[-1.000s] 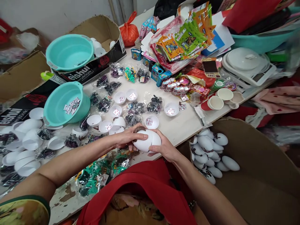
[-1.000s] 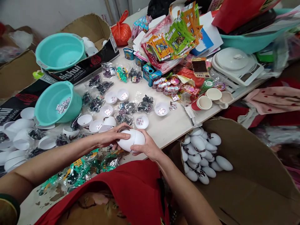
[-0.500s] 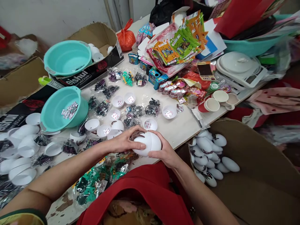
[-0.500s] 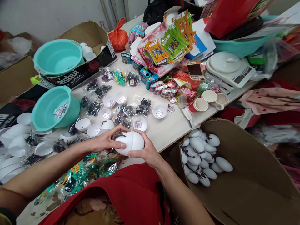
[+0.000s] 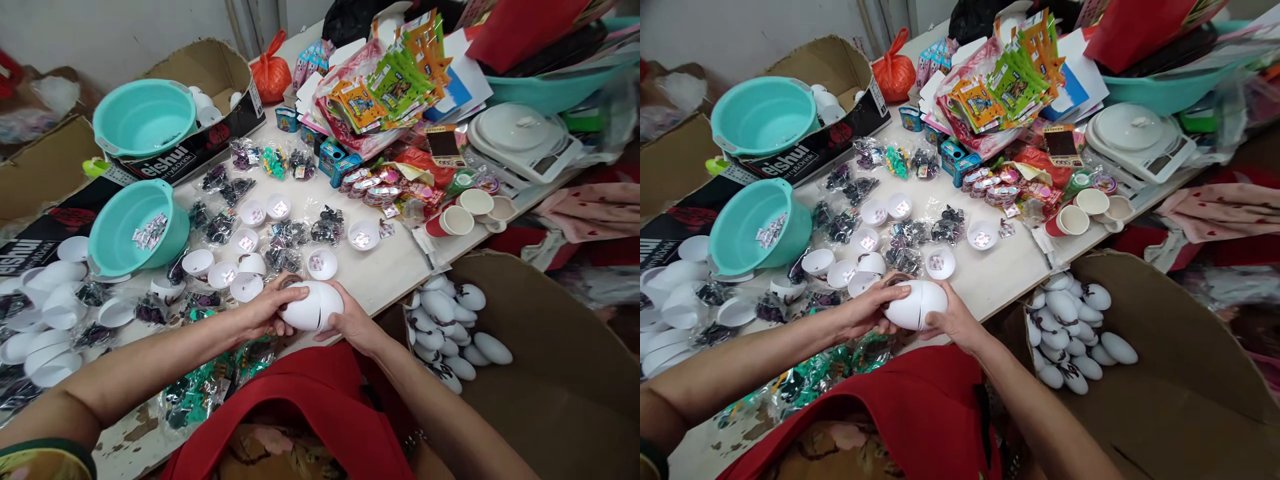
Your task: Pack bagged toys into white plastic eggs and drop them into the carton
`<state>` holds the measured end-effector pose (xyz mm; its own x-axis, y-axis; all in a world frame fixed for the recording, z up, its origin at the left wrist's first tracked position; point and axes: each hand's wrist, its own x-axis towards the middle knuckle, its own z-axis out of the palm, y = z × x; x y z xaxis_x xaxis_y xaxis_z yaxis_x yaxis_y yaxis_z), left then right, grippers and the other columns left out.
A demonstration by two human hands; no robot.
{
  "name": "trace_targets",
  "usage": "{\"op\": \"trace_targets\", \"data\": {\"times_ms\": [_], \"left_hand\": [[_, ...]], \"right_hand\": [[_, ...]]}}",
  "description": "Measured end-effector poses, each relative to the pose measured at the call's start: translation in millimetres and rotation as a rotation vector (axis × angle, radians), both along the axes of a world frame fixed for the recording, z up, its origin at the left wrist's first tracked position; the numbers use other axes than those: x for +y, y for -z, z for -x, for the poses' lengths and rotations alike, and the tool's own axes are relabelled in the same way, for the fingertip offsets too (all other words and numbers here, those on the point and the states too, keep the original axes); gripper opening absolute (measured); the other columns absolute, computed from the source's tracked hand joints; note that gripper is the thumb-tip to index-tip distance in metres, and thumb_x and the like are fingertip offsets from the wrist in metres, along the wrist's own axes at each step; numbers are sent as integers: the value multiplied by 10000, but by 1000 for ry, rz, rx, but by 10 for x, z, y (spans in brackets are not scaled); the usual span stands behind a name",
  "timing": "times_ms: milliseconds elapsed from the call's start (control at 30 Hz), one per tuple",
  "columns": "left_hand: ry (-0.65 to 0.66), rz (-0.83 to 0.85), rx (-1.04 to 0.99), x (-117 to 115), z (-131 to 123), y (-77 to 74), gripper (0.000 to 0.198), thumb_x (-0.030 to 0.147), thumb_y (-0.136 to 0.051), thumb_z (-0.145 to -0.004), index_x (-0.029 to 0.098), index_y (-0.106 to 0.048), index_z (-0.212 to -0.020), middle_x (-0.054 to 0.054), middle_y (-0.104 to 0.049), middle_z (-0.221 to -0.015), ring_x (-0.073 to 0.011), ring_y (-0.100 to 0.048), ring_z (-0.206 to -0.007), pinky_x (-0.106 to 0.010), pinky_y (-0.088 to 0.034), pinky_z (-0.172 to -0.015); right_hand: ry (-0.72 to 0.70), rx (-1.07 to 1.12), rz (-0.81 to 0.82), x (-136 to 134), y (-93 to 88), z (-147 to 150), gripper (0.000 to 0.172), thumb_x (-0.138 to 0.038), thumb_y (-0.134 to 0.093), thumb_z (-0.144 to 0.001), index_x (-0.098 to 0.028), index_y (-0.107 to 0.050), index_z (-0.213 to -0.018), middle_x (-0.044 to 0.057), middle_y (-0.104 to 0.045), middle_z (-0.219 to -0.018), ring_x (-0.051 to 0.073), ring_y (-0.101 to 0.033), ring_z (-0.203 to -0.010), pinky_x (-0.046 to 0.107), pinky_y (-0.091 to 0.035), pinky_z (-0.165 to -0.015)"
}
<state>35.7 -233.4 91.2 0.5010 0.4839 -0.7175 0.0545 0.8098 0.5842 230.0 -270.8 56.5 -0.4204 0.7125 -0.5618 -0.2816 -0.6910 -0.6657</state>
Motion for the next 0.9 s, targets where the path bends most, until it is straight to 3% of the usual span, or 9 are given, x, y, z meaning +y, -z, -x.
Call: {"op": "trace_targets", "data": {"times_ms": [100, 200, 367, 467, 667, 900], "left_hand": [[-20, 49, 36, 21, -8, -30, 573, 525, -662, -759, 230, -406, -1178, -26, -614, -754, -99, -542, -377, -133, -352, -275], [38, 8, 65, 115, 4, -58, 600, 508, -684, -748, 216, -422, -1201, -3, -589, -649, -102, -526, -364, -131, -348, -280], [70, -92, 68, 196, -5, -65, 605, 458, -729, -723, 228, -443, -1205, -1, -594, -684, -95, -527, -394, -155, -401, -314], [46, -79, 60, 150, -42, -72, 599, 476, -707, -742, 231, -426, -1211, -9, -600, -703, -100, -533, -407, -151, -389, -309], [21, 20, 97, 18, -96, -101, 608, 533, -686, -739, 233, -423, -1197, -9, -597, -739, -77, -515, -369, -123, -337, -278], [-145, -33, 148, -68, -157, -116, 511, 518, -662, -749, 203, -478, -1108, -2, -567, -779, -78, -508, -357, -159, -359, -248]], "right_hand": [[-73, -35, -8, 35, -18, -29, 749, -419, -831, -603, -251, -427, -1210, 72, -601, -1079, 239, -660, -810, 319, -590, -527], [-1, -58, -44, 52, -10, -4, 724, -370, -835, -599, -257, -431, -1190, 66, -575, -1121, 254, -640, -890, 321, -586, -551], [73, 54, -58, 58, 54, 5, 755, -285, -834, -613, -281, -437, -1255, 53, -569, -1202, 224, -585, -1034, 319, -550, -783], [98, 42, -67, 40, 107, -14, 732, -296, -834, -608, -261, -479, -1247, 57, -596, -1177, 235, -580, -1042, 344, -533, -826], [116, 0, 5, -72, 138, 2, 761, -425, -845, -564, -252, -476, -1207, 88, -593, -1145, 288, -637, -913, 380, -594, -586], [144, -24, 138, -139, -27, 131, 818, -626, -789, -564, -249, -421, -1190, 92, -624, -1048, 209, -675, -651, 269, -556, -420]]}}
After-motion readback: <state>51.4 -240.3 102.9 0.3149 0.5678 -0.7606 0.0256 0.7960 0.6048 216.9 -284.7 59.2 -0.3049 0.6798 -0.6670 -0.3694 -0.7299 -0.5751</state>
